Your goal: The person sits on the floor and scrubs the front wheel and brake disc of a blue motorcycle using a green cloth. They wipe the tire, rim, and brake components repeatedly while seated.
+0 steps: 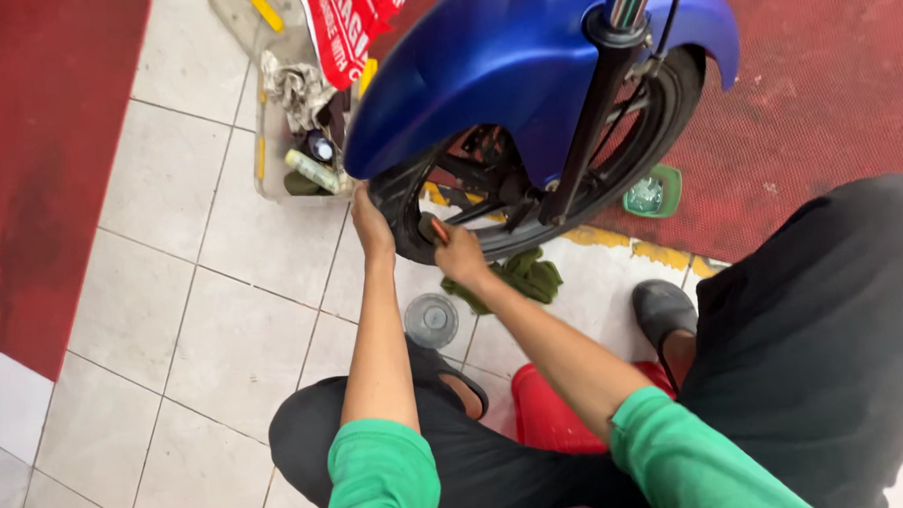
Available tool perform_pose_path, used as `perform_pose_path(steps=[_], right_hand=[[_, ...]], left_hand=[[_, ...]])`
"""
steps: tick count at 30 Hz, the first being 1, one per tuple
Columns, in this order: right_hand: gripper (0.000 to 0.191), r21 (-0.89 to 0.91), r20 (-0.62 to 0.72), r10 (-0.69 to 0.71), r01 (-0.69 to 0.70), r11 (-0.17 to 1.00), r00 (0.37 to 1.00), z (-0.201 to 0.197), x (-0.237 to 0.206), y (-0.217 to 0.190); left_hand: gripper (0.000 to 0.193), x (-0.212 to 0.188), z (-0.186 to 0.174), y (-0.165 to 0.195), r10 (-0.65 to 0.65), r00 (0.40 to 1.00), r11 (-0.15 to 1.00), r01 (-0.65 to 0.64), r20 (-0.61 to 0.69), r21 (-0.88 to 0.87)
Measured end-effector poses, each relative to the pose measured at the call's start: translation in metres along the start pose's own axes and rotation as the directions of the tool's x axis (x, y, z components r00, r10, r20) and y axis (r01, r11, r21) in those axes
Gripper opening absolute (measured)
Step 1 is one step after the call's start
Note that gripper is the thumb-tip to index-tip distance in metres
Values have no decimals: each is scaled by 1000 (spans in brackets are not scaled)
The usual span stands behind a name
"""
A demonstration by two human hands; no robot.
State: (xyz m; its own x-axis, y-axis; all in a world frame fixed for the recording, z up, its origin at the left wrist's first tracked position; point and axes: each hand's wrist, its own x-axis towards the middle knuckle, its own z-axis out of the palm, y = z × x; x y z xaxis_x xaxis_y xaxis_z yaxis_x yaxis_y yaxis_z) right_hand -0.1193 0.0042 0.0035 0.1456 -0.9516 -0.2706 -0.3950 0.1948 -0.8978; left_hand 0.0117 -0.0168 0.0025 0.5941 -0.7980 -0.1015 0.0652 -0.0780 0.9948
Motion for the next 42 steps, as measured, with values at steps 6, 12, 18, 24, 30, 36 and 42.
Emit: perform_pose_path(steps=[6,12,18,24,30,36,42], right_hand=[[35,254,-175,-20,64,965,984,16,-27,-3],[48,80,-237,-341,368,926,910,42,-71,33],[40,5,-126,-252,255,967,959,26,-60,22],[35,240,-281,-197,267,933,939,31,-48,19],[36,244,-157,-167,202,948,973,-8,-21,9],[35,549,-247,114,42,835,962,9,-14,-5],[52,54,-89,-299,305,951,950,36,-42,93]], left_hand=[[55,0,2,4,-106,994,994,106,4,-6],[54,0,3,-4,-68,996,992,73,50,-100],[57,1,2,-7,-75,997,995,77,31,-58],[60,-1,0,-7,-122,992,992,124,38,-31],[60,0,5,0,-143,988,987,148,65,-68],[60,3,0,-7,-150,988,988,152,48,-37],[58,0,-4,-24,-148,987,985,153,57,-81]])
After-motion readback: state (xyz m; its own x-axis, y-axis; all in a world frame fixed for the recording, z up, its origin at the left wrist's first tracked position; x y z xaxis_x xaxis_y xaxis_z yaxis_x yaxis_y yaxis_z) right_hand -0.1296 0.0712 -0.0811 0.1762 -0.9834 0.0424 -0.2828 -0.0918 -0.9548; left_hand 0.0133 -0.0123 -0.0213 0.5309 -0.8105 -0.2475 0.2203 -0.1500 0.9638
